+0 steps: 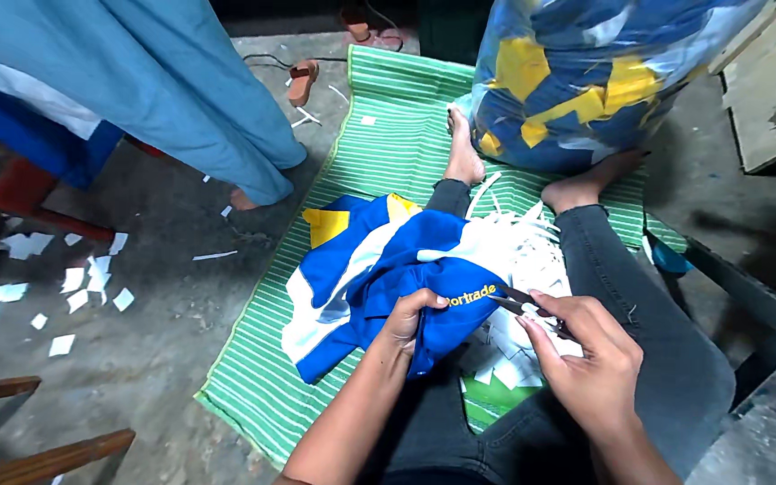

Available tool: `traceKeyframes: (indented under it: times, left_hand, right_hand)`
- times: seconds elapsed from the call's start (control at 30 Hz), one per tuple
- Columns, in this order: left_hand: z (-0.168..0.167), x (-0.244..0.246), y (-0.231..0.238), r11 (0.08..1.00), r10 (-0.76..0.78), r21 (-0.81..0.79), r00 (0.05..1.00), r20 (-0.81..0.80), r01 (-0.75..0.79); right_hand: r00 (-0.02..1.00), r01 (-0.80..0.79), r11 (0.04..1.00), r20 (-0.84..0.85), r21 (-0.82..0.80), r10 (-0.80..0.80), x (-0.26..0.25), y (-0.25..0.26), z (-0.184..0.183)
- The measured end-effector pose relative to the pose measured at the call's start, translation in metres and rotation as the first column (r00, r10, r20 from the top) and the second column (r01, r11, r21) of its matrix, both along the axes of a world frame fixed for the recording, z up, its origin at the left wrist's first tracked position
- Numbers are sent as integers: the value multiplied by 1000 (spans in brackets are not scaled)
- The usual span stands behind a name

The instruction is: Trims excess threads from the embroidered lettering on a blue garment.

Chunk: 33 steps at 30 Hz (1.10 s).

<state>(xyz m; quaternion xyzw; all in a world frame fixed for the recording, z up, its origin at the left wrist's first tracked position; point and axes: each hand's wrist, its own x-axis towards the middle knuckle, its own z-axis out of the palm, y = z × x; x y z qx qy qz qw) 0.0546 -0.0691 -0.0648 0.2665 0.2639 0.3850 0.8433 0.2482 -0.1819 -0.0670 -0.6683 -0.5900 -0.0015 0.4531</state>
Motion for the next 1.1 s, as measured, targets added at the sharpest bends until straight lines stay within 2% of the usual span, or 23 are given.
traceKeyframes:
  times: [0.2,0.43,0.7,1.03,1.1]
  left_hand:
    - [0,3,-3,1000,27,-14,999,-23,-27]
    - [-1,4,-4,1000,30,5,998,-51,-30]
    - [-5,3,-6,1000,28,-2,1000,3,-28]
    - [-5,5,-8,999,40,-9,999,-10,-40]
    - [-6,4,-8,999,40,-6,999,-15,-40]
  right_hand:
    - [997,-11,1000,-82,-21,9,-2,0,-2]
    - [999,8,1000,-51,-24,-9,0,-2,-3]
    - [989,12,1000,-144,-21,-15,-4,2,-8]
    - [999,48,999,5,-20,-48,-1,-2,0]
    - [999,42,999,-10,-10,-42,-2,-1,-2]
